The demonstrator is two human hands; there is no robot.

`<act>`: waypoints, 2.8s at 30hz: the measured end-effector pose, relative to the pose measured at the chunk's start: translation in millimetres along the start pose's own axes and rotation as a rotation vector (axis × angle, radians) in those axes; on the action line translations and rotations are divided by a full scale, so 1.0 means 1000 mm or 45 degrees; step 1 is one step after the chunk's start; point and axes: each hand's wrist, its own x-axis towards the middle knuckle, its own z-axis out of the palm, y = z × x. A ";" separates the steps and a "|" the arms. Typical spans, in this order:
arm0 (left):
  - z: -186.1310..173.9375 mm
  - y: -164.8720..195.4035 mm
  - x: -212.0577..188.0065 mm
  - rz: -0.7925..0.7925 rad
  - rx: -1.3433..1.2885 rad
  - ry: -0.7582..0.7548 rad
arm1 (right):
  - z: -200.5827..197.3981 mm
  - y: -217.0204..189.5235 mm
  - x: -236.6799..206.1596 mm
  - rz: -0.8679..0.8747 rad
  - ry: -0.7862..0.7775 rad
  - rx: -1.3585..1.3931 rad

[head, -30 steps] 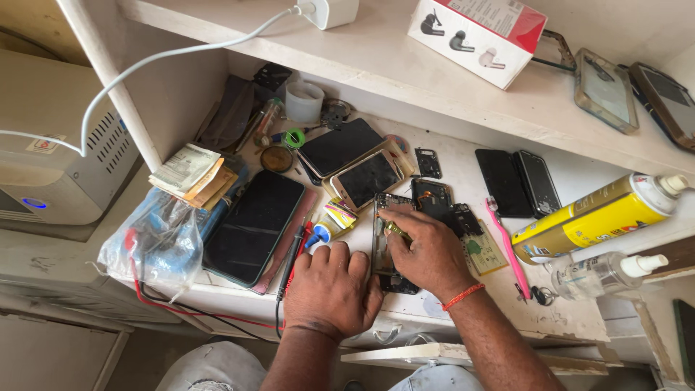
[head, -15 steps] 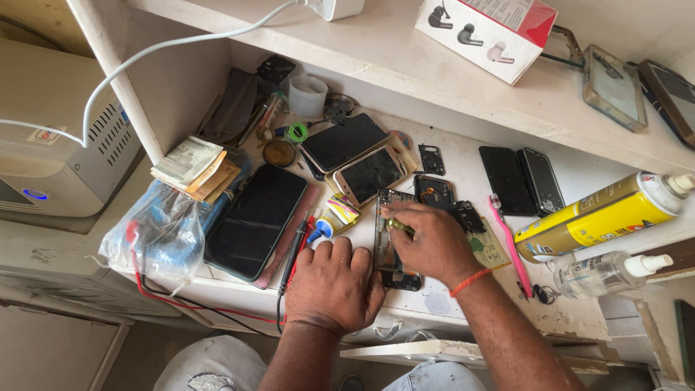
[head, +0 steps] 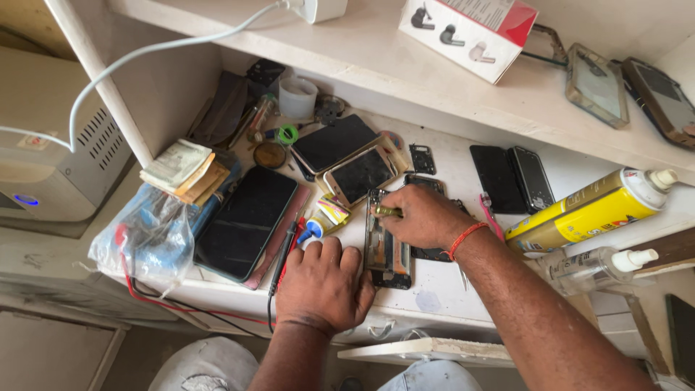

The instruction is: The person uses a metal prying tool to separate and remove internal components from a disassembled smartphone. They lift the motherboard and other parts, then use a green-handled screwdriver to unscrew and reposition components within the phone's chassis.

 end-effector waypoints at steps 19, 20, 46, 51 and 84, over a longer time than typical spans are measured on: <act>0.000 -0.002 -0.001 -0.009 0.038 -0.037 | 0.056 0.001 -0.080 0.516 0.512 0.168; -0.001 -0.002 -0.001 -0.016 0.033 -0.043 | 0.059 -0.001 -0.082 0.467 0.576 0.198; -0.009 -0.002 0.002 -0.091 0.063 -0.183 | 0.010 0.092 -0.107 0.849 0.454 -0.064; -0.008 -0.002 0.004 -0.054 0.088 -0.228 | 0.004 0.106 -0.107 0.857 0.534 -0.142; -0.007 -0.001 0.005 -0.132 0.071 -0.238 | 0.084 -0.007 -0.103 0.658 0.787 1.460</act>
